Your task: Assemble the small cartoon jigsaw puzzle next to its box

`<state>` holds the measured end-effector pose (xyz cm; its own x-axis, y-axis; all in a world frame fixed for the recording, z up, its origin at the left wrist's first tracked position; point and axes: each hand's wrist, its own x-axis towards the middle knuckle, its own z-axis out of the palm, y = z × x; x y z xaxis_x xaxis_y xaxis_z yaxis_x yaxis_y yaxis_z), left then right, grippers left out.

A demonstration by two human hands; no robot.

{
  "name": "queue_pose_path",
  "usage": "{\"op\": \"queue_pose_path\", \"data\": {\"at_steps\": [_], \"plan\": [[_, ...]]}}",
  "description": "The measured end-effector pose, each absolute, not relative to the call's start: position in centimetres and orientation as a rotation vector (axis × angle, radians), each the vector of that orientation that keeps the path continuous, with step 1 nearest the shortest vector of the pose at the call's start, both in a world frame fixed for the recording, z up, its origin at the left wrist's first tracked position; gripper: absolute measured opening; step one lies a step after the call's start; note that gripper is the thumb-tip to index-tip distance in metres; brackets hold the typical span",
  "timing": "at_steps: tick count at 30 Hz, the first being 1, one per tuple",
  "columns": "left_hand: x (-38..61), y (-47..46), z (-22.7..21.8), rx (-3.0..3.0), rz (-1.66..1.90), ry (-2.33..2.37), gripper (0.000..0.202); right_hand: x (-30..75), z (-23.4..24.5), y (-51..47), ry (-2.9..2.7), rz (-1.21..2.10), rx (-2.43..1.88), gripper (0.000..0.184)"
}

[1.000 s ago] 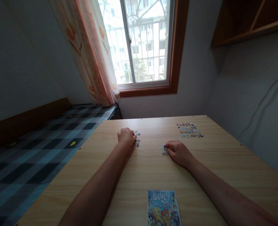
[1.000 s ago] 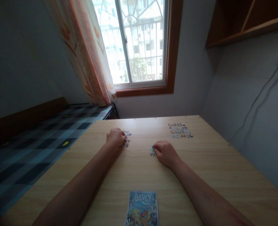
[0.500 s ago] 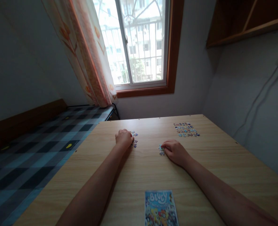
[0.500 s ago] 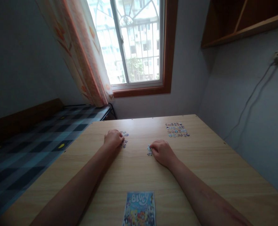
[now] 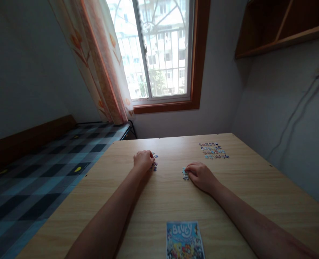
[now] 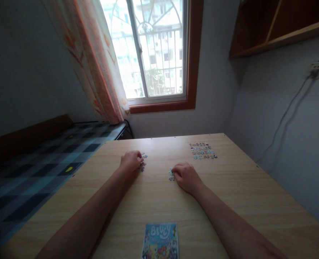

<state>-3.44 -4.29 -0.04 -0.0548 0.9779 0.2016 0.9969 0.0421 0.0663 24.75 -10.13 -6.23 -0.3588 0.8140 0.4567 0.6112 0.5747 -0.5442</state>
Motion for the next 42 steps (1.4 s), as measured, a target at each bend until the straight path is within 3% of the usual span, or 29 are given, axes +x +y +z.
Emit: {"op": "queue_pose_path", "data": {"at_steps": [10, 15, 21, 36, 42], "plan": [[-1.4, -5.4, 3.8, -2.673, -0.828, -2.103, 0.016, 24.8, -6.1, -10.0, -2.053, 0.391, -1.132, 0.024], [3.1, -8.4, 3.2, -3.249, -0.626, -1.728, 0.016, 25.2, -6.3, -9.4, -1.893, 0.472, -1.157, 0.026], [5.6, -9.5, 0.0, -3.312, -0.431, -1.493, 0.021, 25.5, -6.6, -9.0, -1.667, 0.582, -1.208, 0.025], [5.3, -8.8, -1.5, -3.064, -0.689, -1.449, 0.016, 25.7, -6.6, -8.9, -1.669, 0.602, -1.198, 0.025], [4.6, -9.5, -1.7, -3.104, -0.666, -1.232, 0.011, 25.7, -6.5, -9.0, -1.664, 0.611, -1.200, 0.026]]}}
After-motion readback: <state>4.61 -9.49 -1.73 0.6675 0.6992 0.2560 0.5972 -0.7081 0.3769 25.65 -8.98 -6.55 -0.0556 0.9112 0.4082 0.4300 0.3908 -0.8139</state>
